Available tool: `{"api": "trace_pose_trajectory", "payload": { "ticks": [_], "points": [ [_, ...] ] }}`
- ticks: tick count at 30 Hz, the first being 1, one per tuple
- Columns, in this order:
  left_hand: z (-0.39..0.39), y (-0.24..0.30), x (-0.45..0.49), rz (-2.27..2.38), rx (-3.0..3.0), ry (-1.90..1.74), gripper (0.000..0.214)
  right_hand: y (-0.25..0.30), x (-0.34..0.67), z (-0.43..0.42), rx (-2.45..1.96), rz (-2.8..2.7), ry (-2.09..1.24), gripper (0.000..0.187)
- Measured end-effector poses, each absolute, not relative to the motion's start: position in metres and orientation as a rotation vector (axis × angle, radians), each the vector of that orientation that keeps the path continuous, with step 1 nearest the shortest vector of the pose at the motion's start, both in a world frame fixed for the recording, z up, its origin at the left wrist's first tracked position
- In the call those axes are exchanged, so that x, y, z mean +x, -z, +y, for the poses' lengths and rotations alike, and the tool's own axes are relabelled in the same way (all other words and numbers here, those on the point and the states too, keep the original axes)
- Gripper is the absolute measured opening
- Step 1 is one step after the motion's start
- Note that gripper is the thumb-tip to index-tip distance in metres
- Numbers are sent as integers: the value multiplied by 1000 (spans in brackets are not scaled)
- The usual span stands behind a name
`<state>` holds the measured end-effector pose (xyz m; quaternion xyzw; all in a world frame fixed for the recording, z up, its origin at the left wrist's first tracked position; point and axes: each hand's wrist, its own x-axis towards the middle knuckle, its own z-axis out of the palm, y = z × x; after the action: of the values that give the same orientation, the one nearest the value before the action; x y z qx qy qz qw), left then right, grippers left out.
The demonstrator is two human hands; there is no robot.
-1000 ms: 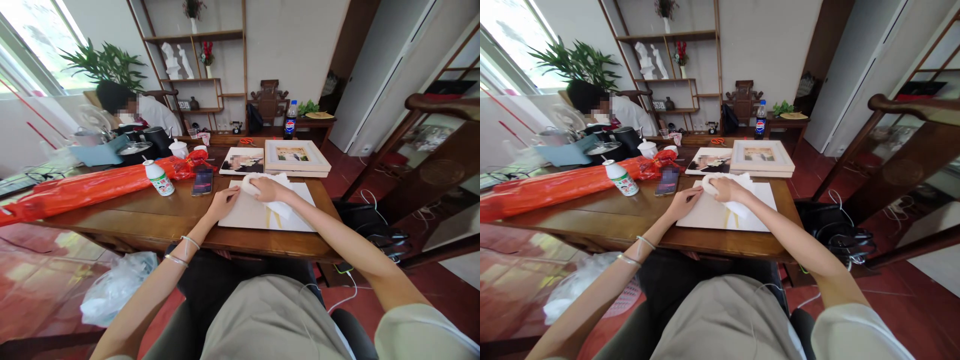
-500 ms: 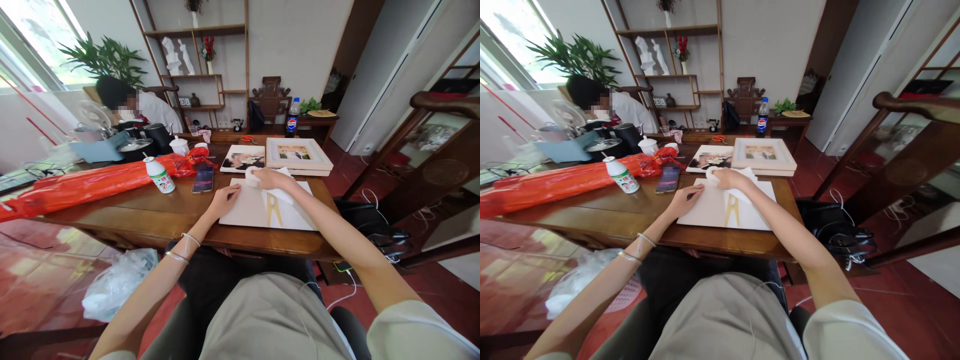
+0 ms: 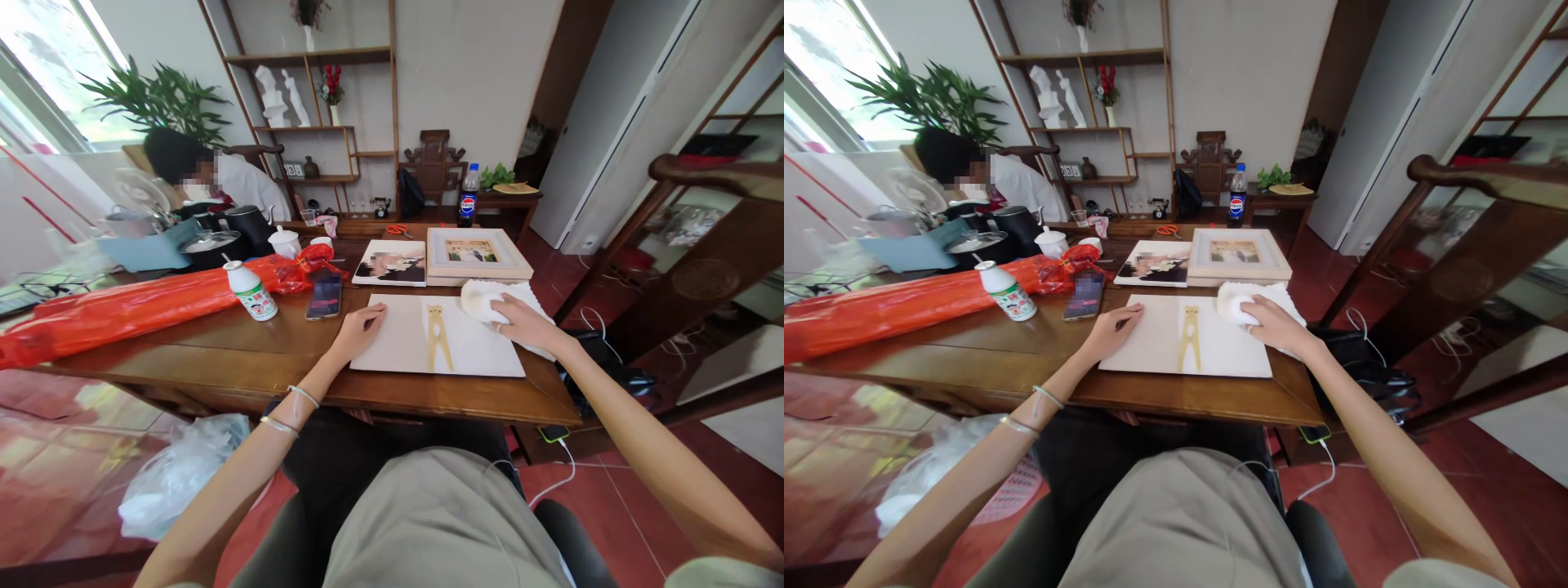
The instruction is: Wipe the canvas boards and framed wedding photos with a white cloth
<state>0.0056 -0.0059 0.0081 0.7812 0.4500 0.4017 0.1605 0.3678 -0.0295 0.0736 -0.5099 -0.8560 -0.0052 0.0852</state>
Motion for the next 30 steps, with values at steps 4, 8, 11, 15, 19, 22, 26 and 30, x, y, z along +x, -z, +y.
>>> {"api": "trace_pose_trajectory", "payload": {
  "ticks": [4, 8, 11, 15, 19, 22, 26, 30],
  "points": [
    [-5, -7, 5, 1292, 2231, -1152, 34, -81, 360, -42, -1327, -2542, 120, 25],
    [-5, -7, 5, 1297, 2231, -1156, 33, -81, 339, -39, -1122, -2574, 235, 34],
    [-5, -7, 5, 1295, 2226, -1155, 33, -75, 326, -34, -1163, -2649, 249, 38],
    [-6, -7, 5, 1282, 2218, -1162, 33, -76, 316, -39, -1300, -2727, 234, 42],
    [-6, -6, 5, 1273, 2224, -1174, 33, -84, 312, -65, -1299, -2817, 170, 38],
    [-6, -6, 5, 1271, 2225, -1161, 33, -90, 313, -91, -1247, -2864, 45, 28],
    [-6, -6, 5, 1259, 2221, -1168, 34, -89, 321, -105, -1126, -2784, -133, 11],
    [-7, -7, 6, 1265, 2227, -1171, 34, -80, 331, -85, -1124, -2713, -93, 29]
  ]
}}
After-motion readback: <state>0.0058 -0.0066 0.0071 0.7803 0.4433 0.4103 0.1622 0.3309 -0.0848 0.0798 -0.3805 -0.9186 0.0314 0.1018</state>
